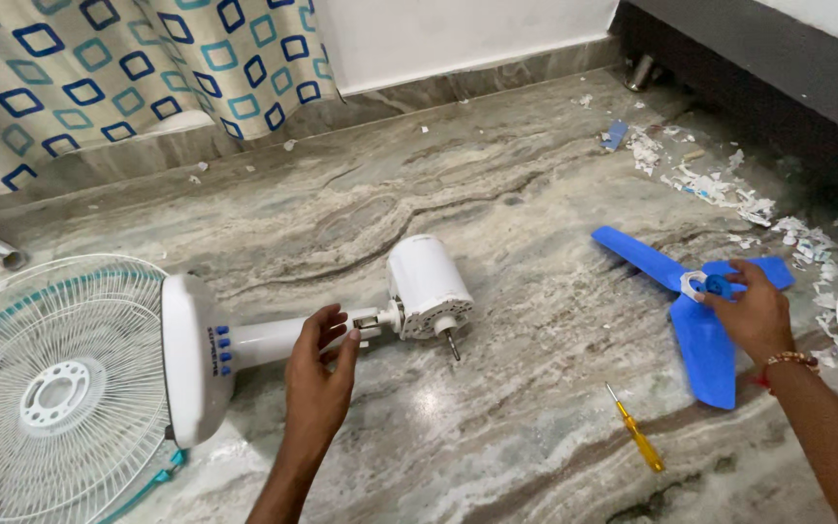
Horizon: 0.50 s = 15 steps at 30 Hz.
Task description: The person disassembles a standing fan by hand. They remove the front grill, unscrew the blade nut, detach the blue blades, remove the rear grill, and then detach the motor head from the stand.
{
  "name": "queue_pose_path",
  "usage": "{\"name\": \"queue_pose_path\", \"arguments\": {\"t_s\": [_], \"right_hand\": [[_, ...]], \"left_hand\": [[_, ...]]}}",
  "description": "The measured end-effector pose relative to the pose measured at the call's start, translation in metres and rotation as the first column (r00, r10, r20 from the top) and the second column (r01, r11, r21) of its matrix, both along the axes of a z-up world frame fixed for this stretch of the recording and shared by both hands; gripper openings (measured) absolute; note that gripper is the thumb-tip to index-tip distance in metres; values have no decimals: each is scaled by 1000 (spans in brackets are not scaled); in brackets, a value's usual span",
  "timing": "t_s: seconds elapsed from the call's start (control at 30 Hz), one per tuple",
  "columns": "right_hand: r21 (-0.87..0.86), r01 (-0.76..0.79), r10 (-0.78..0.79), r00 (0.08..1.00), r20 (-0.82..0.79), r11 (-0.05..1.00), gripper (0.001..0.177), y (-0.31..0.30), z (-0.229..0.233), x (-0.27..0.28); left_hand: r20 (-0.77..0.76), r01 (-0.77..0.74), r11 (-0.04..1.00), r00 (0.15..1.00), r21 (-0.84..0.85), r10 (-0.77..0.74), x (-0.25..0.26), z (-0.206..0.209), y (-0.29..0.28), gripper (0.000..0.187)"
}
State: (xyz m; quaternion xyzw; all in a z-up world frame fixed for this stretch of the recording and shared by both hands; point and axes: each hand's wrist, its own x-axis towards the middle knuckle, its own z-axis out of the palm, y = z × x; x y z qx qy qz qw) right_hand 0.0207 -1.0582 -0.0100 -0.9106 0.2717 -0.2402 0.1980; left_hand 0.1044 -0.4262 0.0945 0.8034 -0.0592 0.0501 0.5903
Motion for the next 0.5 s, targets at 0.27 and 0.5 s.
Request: {"name": "queue_pose_path", "arguments": {"t_s": [0.27, 0.5], "right_hand": [[21, -65, 64, 998, 29, 998, 81, -14, -9, 13], [-9, -69, 69, 997, -16, 998, 79, -7, -9, 17]], "left_hand": [[-96, -12, 999, 995, 47, 17, 6, -7, -1, 44], [-75, 3, 999, 997, 49, 1, 4, -4, -3, 44]]}}
